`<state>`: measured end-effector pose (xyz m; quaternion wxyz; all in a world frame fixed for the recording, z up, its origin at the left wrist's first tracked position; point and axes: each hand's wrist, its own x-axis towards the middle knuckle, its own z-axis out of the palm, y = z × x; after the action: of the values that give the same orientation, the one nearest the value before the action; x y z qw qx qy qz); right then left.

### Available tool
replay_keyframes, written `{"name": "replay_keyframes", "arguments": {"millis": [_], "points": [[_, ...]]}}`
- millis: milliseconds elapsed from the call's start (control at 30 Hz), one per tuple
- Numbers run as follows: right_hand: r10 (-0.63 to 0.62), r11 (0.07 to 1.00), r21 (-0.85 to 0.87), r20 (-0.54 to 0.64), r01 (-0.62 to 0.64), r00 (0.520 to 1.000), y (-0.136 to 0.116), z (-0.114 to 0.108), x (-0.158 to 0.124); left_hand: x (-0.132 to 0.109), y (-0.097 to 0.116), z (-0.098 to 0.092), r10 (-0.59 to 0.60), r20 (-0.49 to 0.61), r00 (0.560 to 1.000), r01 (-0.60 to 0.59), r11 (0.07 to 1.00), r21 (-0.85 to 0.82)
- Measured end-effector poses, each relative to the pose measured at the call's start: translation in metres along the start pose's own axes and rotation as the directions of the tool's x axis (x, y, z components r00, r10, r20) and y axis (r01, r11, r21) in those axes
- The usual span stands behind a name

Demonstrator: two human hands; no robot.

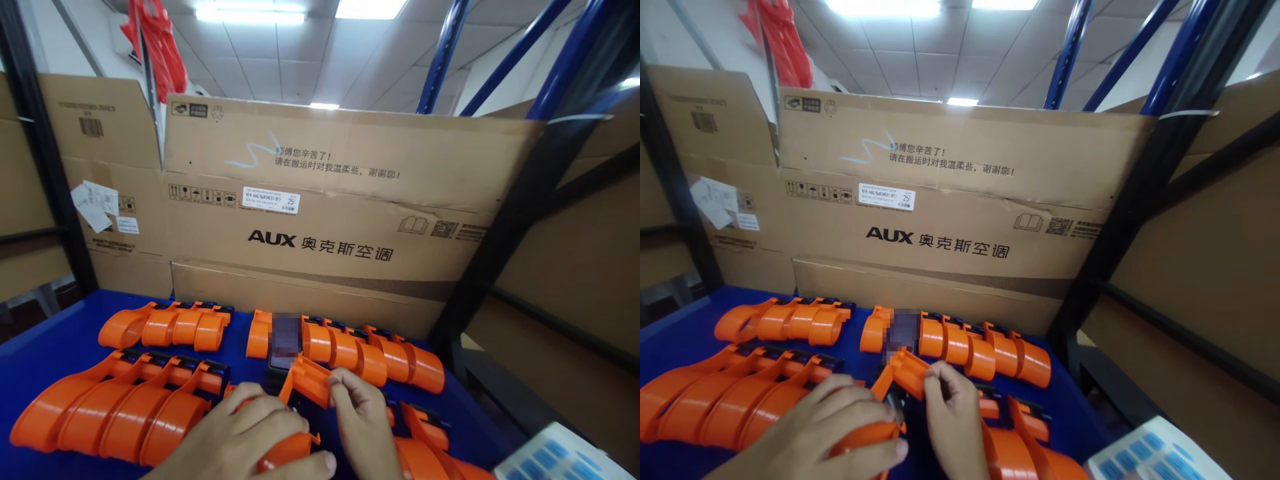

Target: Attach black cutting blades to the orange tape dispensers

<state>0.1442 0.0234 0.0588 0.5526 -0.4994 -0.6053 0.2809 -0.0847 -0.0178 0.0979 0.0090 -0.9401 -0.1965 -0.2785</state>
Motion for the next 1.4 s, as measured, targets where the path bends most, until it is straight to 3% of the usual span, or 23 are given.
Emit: {"name": "replay_keyframes", "arguments": {"millis": [67,133,267,367,467,700,1100,1233,1400], "points": [[-0.005,1.0,0.0,-0.006,0.005,1.0,0.002,-0.001,0.0,-0.007,-0.007,-0.01,-0.045,0.01,0.999,0.045,0.999,-0.017],[-0.001,1.0,-0.005,-0.039,0.001,0.999,0.003,-0.003,0.001,-0.013,-0.024,-0.026,-0.171,0.026,0.985,0.171,0.985,-0.012],[0.005,1.0,-0.014,-0.07,-0.006,0.998,0.0,-0.002,0.003,-0.016,-0.078,-0.053,-0.407,0.001,0.913,0.406,0.91,0.081],[-0.009,1.0,-0.019,-0.058,0.008,0.998,-0.003,-0.001,0.003,-0.01,-0.116,-0.056,-0.465,0.086,0.881,0.449,0.88,0.153],[-0.018,0.999,-0.03,-0.044,0.016,0.999,-0.003,-0.001,0.002,-0.005,-0.138,-0.046,-0.466,0.127,0.875,0.444,0.88,0.171],[-0.036,0.999,-0.023,-0.019,0.035,0.999,0.0,0.0,0.003,0.006,-0.162,-0.016,-0.486,0.202,0.85,0.448,0.87,0.205],[-0.03,1.0,-0.01,0.01,0.03,1.0,-0.001,0.002,0.0,0.002,-0.185,0.005,-0.514,0.302,0.803,0.472,0.858,0.204],[-0.026,1.0,-0.01,0.011,0.026,1.0,0.0,0.001,0.001,-0.004,-0.194,-0.001,-0.535,0.347,0.77,0.504,0.844,0.184],[-0.014,1.0,0.0,0.015,0.014,1.0,0.003,0.001,0.0,-0.024,-0.209,-0.027,-0.574,0.367,0.732,0.537,0.818,0.209]]}}
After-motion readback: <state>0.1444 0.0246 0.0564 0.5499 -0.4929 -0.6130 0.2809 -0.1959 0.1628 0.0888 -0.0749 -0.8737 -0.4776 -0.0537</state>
